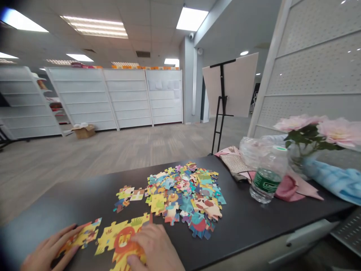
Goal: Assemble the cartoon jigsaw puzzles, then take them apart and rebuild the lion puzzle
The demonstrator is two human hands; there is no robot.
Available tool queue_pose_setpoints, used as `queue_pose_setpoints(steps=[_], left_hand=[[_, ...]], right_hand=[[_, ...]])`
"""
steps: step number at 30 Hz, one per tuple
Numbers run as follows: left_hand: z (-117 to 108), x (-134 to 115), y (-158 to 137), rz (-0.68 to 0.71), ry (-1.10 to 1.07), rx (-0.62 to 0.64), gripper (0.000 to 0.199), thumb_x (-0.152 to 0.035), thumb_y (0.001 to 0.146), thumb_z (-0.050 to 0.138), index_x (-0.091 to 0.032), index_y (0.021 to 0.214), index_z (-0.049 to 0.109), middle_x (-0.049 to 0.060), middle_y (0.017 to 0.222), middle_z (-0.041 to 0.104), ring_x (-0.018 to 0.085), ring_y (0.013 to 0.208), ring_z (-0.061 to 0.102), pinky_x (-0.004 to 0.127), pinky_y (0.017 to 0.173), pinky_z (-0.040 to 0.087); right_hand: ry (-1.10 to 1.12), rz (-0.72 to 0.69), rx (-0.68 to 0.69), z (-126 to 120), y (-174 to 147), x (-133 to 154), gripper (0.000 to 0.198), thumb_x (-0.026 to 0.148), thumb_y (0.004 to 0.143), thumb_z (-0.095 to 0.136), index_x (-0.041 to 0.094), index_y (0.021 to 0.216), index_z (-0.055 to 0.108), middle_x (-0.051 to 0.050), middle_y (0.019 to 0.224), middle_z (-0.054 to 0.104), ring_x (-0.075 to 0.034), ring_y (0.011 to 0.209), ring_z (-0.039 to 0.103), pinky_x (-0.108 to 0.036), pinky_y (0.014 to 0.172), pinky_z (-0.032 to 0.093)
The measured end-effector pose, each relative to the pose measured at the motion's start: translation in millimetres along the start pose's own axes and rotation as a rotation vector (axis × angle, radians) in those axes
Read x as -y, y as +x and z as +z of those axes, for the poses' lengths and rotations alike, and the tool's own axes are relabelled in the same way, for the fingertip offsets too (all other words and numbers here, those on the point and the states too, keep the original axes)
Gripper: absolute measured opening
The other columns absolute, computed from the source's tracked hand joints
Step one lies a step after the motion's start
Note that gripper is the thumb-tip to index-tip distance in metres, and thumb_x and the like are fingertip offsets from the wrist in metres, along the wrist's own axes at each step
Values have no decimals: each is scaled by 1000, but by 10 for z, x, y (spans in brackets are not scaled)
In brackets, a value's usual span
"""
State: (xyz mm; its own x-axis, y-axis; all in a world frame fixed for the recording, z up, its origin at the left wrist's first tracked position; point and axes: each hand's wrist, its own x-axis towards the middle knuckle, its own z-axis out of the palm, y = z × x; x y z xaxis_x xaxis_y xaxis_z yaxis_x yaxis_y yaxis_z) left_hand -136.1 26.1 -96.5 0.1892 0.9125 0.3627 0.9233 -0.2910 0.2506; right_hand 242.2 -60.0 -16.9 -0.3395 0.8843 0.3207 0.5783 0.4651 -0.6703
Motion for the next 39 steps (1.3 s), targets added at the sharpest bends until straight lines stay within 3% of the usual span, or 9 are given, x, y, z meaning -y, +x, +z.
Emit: queue_pose_setpoints(steps=[4, 12, 18, 22, 25, 28, 31, 35, 39], left_hand=[[-106, -144, 4, 1, 11, 20, 48, -56, 90, 49, -34, 128, 67, 5, 136, 64, 32, 122, 60, 49, 101, 51], [-297, -416, 28, -45, 15, 43, 46, -56, 91, 46, -34, 126, 67, 5, 136, 63, 31, 125, 57, 48, 100, 50], [-384, -522, 14, -41, 7, 50, 43, -48, 95, 45, -32, 130, 64, 7, 137, 60, 30, 127, 54, 48, 100, 48], [-467, -587, 21, -5, -37, 13, 41, -44, 96, 47, -29, 130, 63, 9, 136, 58, 31, 127, 51, 50, 103, 45], [-566, -647, 27, 49, -120, -29, 37, -40, 96, 49, -26, 127, 65, 10, 132, 59, 30, 126, 49, 50, 107, 42], [-683, -812, -16, -13, -197, -114, 31, -35, 96, 50, -27, 121, 66, 9, 132, 60, 31, 127, 49, 53, 107, 39], [-716, -1166, -124, -94, -398, -199, 26, -36, 94, 56, -26, 117, 64, 9, 128, 63, 30, 124, 53, 53, 106, 40], [-565, -1733, -274, -194, -1017, -45, 45, -40, 86, 71, -22, 123, 52, 10, 110, 68, 24, 98, 67, 35, 82, 55], [-470, -1861, -281, -273, -1318, -28, 43, -43, 88, 68, -21, 120, 50, 4, 93, 66, 16, 74, 66, 27, 66, 53]], right_hand=[[-37, 32, -77, -41, -13, 30, 13, 16, 87, 59, 22, 94, 68, -5, 120, 67, -21, 123, 55, -33, 108, 42], [-201, 76, -68, -3, -5, -3, 35, 11, 91, 44, 22, 119, 62, -10, 143, 55, -25, 140, 44, -48, 116, 37], [-445, 211, -143, -280, 340, -72, 47, 9, 90, 44, 19, 134, 56, -14, 153, 45, -32, 145, 33, -53, 115, 32], [-570, 265, -7, -466, 602, -189, 52, 7, 83, 54, 20, 134, 58, -14, 135, 61, -34, 129, 48, -50, 105, 39], [-560, 262, -62, -557, 648, -226, 46, 11, 84, 55, 16, 129, 62, -15, 117, 66, -32, 114, 56, -46, 99, 42], [-344, 197, -200, -536, 571, -152, 39, 20, 92, 45, 14, 126, 62, -14, 106, 65, -28, 103, 60, -44, 95, 46], [77, 206, -206, -284, 434, 58, 36, 36, 96, 45, 18, 124, 61, -7, 90, 63, -22, 83, 63, -38, 79, 52], [757, 330, -104, 236, 279, 428, 39, 56, 88, 60, 23, 108, 52, 1, 79, 62, -18, 67, 66, -30, 61, 55], [829, 369, -18, 417, 200, 524, 41, 57, 86, 63, 24, 105, 50, -3, 83, 68, -22, 72, 71, -30, 57, 56]])
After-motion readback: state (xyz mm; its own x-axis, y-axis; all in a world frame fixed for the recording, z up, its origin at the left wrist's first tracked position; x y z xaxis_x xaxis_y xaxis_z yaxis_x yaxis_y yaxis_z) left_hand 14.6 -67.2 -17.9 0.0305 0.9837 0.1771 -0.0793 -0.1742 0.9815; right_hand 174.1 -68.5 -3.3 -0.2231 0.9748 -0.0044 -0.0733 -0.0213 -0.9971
